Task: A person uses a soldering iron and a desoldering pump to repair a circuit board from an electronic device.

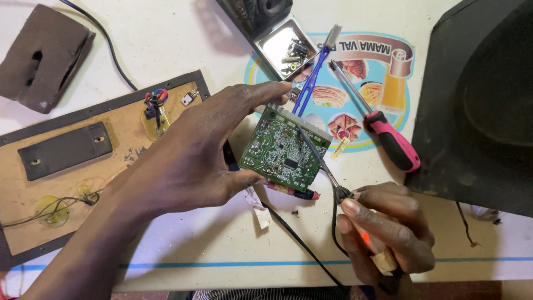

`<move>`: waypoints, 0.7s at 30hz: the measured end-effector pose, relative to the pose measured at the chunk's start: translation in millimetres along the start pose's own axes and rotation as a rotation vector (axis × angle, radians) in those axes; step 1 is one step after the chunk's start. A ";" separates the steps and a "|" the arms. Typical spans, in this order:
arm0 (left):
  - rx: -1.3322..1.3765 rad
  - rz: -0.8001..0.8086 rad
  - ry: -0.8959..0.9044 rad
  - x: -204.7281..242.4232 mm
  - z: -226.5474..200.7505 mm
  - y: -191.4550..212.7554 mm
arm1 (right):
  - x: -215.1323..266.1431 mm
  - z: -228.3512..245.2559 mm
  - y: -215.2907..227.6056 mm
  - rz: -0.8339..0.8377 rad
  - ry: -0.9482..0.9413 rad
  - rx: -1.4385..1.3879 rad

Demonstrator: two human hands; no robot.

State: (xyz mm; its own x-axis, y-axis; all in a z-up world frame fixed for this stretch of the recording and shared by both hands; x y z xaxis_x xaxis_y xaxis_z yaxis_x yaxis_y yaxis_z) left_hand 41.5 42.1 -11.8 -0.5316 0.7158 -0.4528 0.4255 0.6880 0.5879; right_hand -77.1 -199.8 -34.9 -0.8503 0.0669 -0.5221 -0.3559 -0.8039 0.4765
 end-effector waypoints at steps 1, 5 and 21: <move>-0.001 -0.002 -0.004 -1.1 1.1 -0.2 | -0.8 -1.2 1.4 -0.002 0.003 0.002; 0.023 -0.021 -0.003 -2.1 0.0 0.2 | -2.2 -10.2 2.5 0.001 0.074 0.032; -0.125 -0.364 -0.124 -5.4 -40.6 18.0 | -104.4 6.4 -1.7 0.358 -0.168 -0.342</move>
State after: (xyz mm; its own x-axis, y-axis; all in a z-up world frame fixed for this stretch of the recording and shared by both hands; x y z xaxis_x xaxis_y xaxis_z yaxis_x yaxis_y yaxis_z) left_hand 22.3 45.8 28.4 -0.5359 0.4422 -0.7192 0.1291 0.8848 0.4478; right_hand 9.7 -201.6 23.4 -0.9560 -0.1759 -0.2350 0.0912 -0.9390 0.3317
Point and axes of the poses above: each hand's wrist, its own x-axis away from the middle knuckle, its own y-axis out of the back of the hand, z = x × y, the point moved 2 cm from there along -x, towards the middle knuckle, and after that the axes turned 14 degrees about -y, right-handed, at the moved point
